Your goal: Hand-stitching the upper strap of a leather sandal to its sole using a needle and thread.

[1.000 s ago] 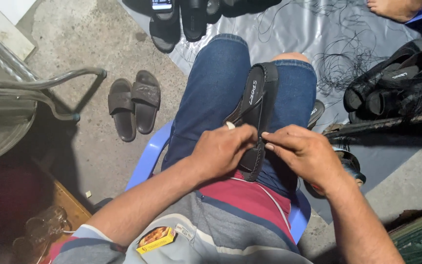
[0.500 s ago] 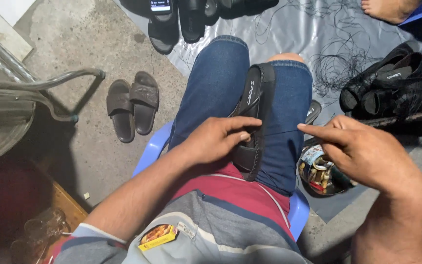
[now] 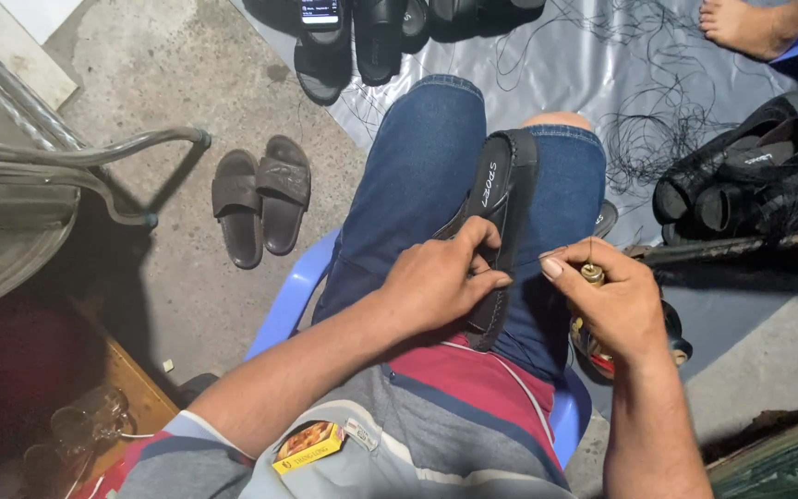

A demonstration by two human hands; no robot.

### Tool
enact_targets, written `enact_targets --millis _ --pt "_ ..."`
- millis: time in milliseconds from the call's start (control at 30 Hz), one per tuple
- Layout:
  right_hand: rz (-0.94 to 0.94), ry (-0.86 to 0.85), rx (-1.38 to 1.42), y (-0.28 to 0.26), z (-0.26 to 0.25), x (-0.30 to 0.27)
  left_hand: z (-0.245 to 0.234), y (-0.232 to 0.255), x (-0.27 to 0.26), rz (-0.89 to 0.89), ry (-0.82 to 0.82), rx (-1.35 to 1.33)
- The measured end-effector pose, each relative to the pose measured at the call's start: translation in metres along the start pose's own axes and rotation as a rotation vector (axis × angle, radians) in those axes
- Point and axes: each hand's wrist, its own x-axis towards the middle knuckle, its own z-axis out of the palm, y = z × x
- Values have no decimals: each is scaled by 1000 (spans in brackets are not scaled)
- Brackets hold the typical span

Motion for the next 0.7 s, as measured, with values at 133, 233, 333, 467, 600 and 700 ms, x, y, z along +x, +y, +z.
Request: enact_targets --millis 133,233,333,467,600,700 --pt "41 121 108 -1 12 -1 3 -6 3 -10 17 -80" --pt "-13 169 134 4 15 -3 6 -9 4 -1 54 -116" --pt "-44 155 123 1 15 -6 7 -9 2 -10 100 -146" --pt "-124 80 226 1 16 -11 2 -14 -5 -8 41 -215" --pt "-181 -150 497 12 26 -10 -5 -9 -13 15 -79 -195" --pt "-129 -185 707 16 27 -5 0 -11 -17 -13 -46 -206"
